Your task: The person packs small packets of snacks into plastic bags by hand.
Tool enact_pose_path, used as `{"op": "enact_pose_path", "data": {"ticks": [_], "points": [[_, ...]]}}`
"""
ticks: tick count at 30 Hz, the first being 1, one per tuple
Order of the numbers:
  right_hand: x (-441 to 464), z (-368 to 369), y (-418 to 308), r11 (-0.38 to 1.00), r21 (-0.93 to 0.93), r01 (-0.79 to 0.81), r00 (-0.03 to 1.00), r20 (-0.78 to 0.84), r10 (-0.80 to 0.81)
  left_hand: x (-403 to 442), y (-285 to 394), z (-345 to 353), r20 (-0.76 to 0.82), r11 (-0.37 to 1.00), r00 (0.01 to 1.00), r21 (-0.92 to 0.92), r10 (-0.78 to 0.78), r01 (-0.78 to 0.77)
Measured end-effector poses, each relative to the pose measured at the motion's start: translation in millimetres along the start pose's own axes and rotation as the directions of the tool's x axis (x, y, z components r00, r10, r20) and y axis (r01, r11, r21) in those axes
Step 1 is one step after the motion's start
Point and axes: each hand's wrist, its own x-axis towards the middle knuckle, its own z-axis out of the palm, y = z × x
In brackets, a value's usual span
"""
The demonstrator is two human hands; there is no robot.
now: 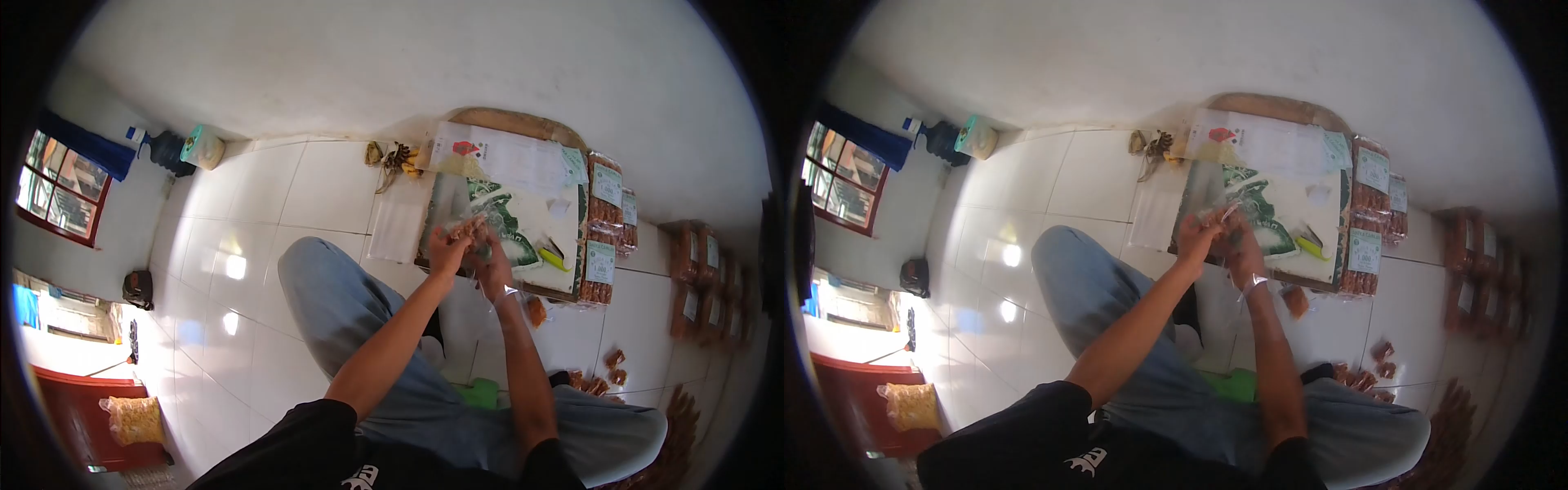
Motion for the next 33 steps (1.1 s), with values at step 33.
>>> {"op": "enact_pose_path", "data": {"ticks": [33], "points": [[-4.4, 0.7, 55.0, 0.957, 0.111, 0.269, 0.959, -0.12, -0.255, 9.6, -12.3, 20.6, 0.276, 0.951, 0.948, -0.213, -0.161, 0.223]]}}
